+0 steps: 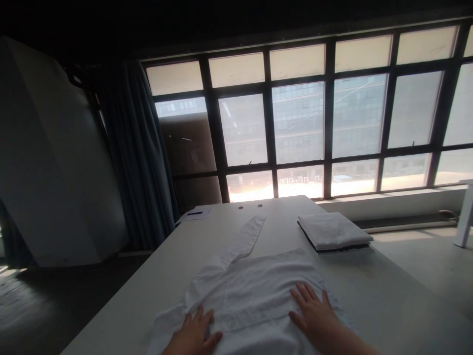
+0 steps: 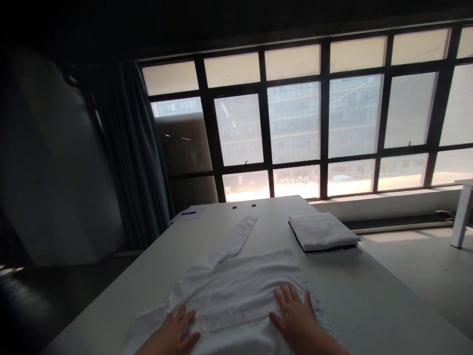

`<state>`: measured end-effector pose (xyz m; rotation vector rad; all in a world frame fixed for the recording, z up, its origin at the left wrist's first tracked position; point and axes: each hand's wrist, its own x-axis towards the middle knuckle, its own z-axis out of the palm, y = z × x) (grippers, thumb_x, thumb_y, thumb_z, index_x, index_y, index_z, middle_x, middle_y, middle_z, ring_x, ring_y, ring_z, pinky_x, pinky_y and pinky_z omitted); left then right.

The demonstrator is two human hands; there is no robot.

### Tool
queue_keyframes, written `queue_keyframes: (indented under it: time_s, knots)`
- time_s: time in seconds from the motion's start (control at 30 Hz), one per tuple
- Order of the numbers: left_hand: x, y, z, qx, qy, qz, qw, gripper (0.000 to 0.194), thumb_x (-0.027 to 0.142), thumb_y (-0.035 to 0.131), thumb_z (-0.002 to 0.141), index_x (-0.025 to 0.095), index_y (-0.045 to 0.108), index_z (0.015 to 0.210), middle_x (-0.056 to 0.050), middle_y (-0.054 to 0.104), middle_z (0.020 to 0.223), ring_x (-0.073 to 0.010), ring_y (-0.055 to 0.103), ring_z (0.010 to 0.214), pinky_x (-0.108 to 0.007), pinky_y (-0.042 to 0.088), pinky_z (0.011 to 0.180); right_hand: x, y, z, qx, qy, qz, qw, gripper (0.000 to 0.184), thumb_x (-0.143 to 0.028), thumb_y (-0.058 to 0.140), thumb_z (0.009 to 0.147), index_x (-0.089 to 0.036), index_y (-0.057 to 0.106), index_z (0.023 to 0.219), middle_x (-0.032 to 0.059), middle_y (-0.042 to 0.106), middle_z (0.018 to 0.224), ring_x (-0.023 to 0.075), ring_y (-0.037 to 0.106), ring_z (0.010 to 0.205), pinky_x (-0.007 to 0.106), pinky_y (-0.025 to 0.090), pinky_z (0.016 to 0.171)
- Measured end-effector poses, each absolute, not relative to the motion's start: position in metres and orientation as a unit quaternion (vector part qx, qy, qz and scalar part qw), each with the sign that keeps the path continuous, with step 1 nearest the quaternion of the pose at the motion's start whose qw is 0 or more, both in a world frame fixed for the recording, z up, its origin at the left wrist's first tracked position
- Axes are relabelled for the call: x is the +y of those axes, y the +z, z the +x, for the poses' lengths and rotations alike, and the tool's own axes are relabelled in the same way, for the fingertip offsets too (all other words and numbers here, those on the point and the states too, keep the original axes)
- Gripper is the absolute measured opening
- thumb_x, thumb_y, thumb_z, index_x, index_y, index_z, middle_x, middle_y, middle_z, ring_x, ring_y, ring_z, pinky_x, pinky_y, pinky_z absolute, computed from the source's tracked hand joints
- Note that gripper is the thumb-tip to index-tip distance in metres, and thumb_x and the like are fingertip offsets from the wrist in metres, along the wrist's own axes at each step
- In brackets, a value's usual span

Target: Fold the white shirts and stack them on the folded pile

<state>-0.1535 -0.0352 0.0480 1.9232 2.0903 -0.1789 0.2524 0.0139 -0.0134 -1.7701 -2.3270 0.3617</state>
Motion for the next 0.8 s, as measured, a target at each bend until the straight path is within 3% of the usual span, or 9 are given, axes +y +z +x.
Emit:
queue_keyframes:
  time_s: [0.1,0.23,0.33,0.43,0.53,0.63,0.7,0.8]
  knots:
    - [-0.014,0.056,-0.158,0.716,-0.070,0.668,0.191,0.092,0.073,0.050,0.079,0.029,0.029,0.158,-0.008,0.010,0.169,-0.0423,0.005,0.153,-0.069,0.021,0.116,0.033,-0.018,0.258,-0.806,0.131,-0.569,0.097,0.073,-0.072,0.031,0.096,-0.033,0.033,0.157,0.0040,0.019,0.165,0.0331,0.012,0.154,0.064,-0.003,0.120]
    - [0.030,0.062,-0.162,0.707,-0.040,0.682,0.184,0.086,0.078,0.037,0.085,0.032,0.030,0.157,-0.008,0.009,0.169,-0.0386,0.004,0.154,-0.073,0.011,0.115,0.077,-0.005,0.257,-0.805,0.119,-0.574,0.090,0.075,-0.073,0.019,0.097,-0.029,0.033,0.157,0.0041,0.018,0.166,0.0305,0.010,0.154,0.058,-0.002,0.122]
    - [0.058,0.054,-0.161,0.720,-0.026,0.684,0.114,0.080,0.074,0.032,0.089,0.035,0.025,0.158,-0.006,0.007,0.169,-0.0380,0.002,0.154,-0.075,0.005,0.114,0.109,0.007,0.253,-0.807,0.114,-0.575,0.074,0.072,-0.068,0.022,0.099,-0.028,0.032,0.158,0.0063,0.018,0.166,0.0297,0.011,0.154,0.056,0.001,0.122]
    - [0.072,0.046,-0.158,0.721,-0.005,0.691,0.051,0.077,0.072,0.030,0.091,0.033,0.028,0.157,-0.007,0.014,0.168,-0.0356,0.007,0.155,-0.069,0.004,0.117,0.132,0.016,0.253,-0.809,0.110,-0.573,0.071,0.068,-0.064,0.026,0.100,-0.028,0.033,0.157,0.0073,0.018,0.166,0.0292,0.011,0.154,0.055,0.002,0.122]
    - [0.074,0.047,-0.152,0.728,0.024,0.686,0.011,0.075,0.070,0.033,0.092,0.028,0.040,0.153,-0.010,0.023,0.166,-0.0376,0.012,0.154,-0.068,0.007,0.118,0.143,0.019,0.254,-0.811,0.107,-0.571,0.071,0.065,-0.061,0.029,0.100,-0.029,0.034,0.157,0.0069,0.020,0.166,0.0282,0.012,0.154,0.054,0.003,0.122]
    - [0.071,0.050,-0.135,0.706,0.052,0.706,-0.027,0.062,0.054,0.034,0.096,0.022,0.050,0.146,-0.011,0.033,0.163,-0.0342,0.021,0.152,-0.060,0.011,0.122,0.144,0.021,0.248,-0.803,0.100,-0.583,0.070,0.060,-0.050,0.029,0.101,-0.026,0.035,0.157,0.0103,0.021,0.165,0.0320,0.013,0.153,0.062,-0.001,0.119]
    - [0.068,0.046,-0.114,0.678,0.050,0.733,-0.019,0.057,0.044,0.032,0.097,0.019,0.051,0.145,-0.011,0.037,0.160,-0.0289,0.030,0.149,-0.050,0.018,0.123,0.140,0.022,0.233,-0.801,0.091,-0.587,0.071,0.059,-0.040,0.033,0.100,-0.018,0.038,0.155,0.0163,0.022,0.164,0.0376,0.011,0.153,0.069,-0.007,0.115]
    - [0.062,0.031,-0.072,0.636,0.037,0.770,0.015,0.063,0.049,0.037,0.095,0.018,0.047,0.149,-0.010,0.038,0.160,-0.0263,0.032,0.149,-0.042,0.023,0.123,0.124,0.023,0.193,-0.824,0.087,-0.555,0.077,0.062,-0.031,0.042,0.094,-0.013,0.040,0.153,0.0191,0.021,0.163,0.0378,0.011,0.152,0.067,-0.007,0.116]
